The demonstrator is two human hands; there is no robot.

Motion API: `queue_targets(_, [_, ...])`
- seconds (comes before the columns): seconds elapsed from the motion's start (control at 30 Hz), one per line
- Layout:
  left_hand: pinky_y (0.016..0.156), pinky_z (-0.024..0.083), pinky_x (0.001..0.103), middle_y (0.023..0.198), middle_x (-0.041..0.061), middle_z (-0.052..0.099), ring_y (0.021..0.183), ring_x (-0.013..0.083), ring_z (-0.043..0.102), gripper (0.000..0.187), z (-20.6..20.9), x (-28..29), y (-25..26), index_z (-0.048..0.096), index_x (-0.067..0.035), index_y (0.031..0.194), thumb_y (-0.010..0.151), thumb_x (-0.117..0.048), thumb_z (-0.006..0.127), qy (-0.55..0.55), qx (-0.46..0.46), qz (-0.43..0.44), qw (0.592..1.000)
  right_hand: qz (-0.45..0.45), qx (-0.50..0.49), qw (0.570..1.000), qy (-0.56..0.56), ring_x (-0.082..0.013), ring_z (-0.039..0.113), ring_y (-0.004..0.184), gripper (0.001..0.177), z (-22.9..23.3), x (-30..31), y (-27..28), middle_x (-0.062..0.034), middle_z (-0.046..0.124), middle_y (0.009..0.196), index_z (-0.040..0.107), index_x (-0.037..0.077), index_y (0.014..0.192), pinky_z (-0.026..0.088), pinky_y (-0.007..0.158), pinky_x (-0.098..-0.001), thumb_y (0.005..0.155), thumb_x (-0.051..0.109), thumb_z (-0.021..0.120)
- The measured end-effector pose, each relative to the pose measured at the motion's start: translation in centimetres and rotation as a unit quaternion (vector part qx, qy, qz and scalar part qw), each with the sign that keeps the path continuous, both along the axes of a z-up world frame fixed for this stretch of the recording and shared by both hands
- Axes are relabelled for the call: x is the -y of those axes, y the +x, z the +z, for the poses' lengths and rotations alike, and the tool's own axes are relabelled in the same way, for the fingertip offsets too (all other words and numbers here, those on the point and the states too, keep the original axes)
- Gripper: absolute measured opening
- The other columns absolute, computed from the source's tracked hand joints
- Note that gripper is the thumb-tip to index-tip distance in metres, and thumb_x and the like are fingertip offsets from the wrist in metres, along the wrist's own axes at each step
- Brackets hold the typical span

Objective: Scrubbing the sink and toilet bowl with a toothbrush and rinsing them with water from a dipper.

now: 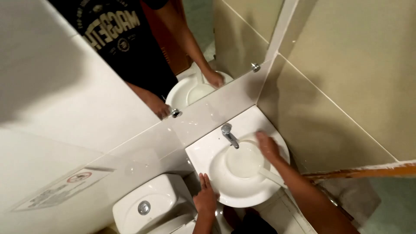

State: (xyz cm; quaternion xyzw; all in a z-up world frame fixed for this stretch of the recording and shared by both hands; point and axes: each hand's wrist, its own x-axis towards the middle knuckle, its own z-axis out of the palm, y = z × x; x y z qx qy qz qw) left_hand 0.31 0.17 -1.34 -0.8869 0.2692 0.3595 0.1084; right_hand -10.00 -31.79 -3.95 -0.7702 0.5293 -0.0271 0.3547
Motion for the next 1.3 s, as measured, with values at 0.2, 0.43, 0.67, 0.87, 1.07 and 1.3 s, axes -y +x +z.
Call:
queue_targets(0.2, [0.078, 0.052, 0.036, 0.172, 0.0, -0.028, 0.094, 0.0227, 0.071, 0.102, 1.1, 0.3, -0.2, -0.018, -0.013, 0.164, 0.104, -0.051, 0.056, 0.014, 0.006, -0.022, 1.0, 0.009, 0.018, 0.991, -0.129, -0.048, 0.07, 0.093, 0.027, -1.7, -1.5, -3.1, -0.0215, 0.075, 0.096, 0.062, 0.02, 0.118, 0.051, 0.079, -0.0584, 0.107, 0.036, 0.043])
queue_targets(0.43, [0.08, 0.052, 0.039, 0.173, 0.0, -0.024, 0.1, 0.0236, 0.072, 0.104, -0.7, 0.4, 0.1, -0.012, -0.013, 0.165, 0.1, -0.05, 0.06, 0.004, 0.032, -0.037, 0.999, -0.054, 0.019, 0.969, -0.239, -0.0436, 0.066, 0.074, 0.02, -0.7, -1.1, -7.4, -0.0161, 0.072, 0.086, 0.068, 0.019, 0.1, 0.045, 0.062, -0.0556, 0.104, 0.028, 0.051])
queue_targets(0.67, [0.08, 0.056, 0.042, 0.174, -0.005, -0.021, 0.101, 0.0244, 0.072, 0.105, -1.7, 0.0, 0.3, -0.01, -0.017, 0.165, 0.098, -0.051, 0.064, -0.01, 0.038, -0.015, 0.999, -0.069, 0.114, 0.972, -0.195, -0.0415, 0.072, 0.087, 0.011, -5.4, -0.9, -6.9, -0.0128, 0.077, 0.095, 0.07, 0.019, 0.105, 0.051, 0.074, -0.0509, 0.099, 0.02, 0.061])
queue_targets(0.87, [0.077, 0.052, 0.037, 0.173, 0.001, -0.023, 0.096, 0.0242, 0.07, 0.101, -0.3, 0.1, -0.2, -0.014, -0.014, 0.165, 0.102, -0.045, 0.059, 0.012, 0.028, -0.031, 0.999, -0.091, 0.13, 0.981, -0.109, -0.0344, 0.07, 0.097, 0.02, -1.9, 0.4, -2.4, -0.0101, 0.076, 0.11, 0.071, 0.015, 0.114, 0.052, 0.083, -0.0442, 0.101, 0.02, 0.055])
queue_targets(1.07, [0.078, 0.055, 0.038, 0.172, 0.0, -0.027, 0.096, 0.0242, 0.072, 0.103, 1.1, 0.3, -0.1, -0.016, -0.013, 0.164, 0.104, -0.049, 0.059, 0.015, 0.019, -0.029, 0.999, -0.097, 0.117, 0.983, -0.104, -0.0392, 0.07, 0.095, 0.032, -7.8, 4.4, -1.4, -0.0162, 0.075, 0.108, 0.072, 0.018, 0.116, 0.051, 0.08, -0.0505, 0.102, 0.027, 0.045])
queue_targets(1.3, [0.08, 0.054, 0.038, 0.171, 0.001, -0.03, 0.094, 0.0243, 0.07, 0.1, 1.4, 0.4, -0.3, -0.019, -0.014, 0.164, 0.106, -0.05, 0.054, 0.022, 0.005, -0.029, 0.999, -0.105, 0.138, 0.977, -0.123, -0.0343, 0.072, 0.095, 0.022, -5.1, 4.6, -1.0, -0.0121, 0.077, 0.107, 0.073, 0.016, 0.115, 0.054, 0.083, -0.0452, 0.102, 0.024, 0.057])
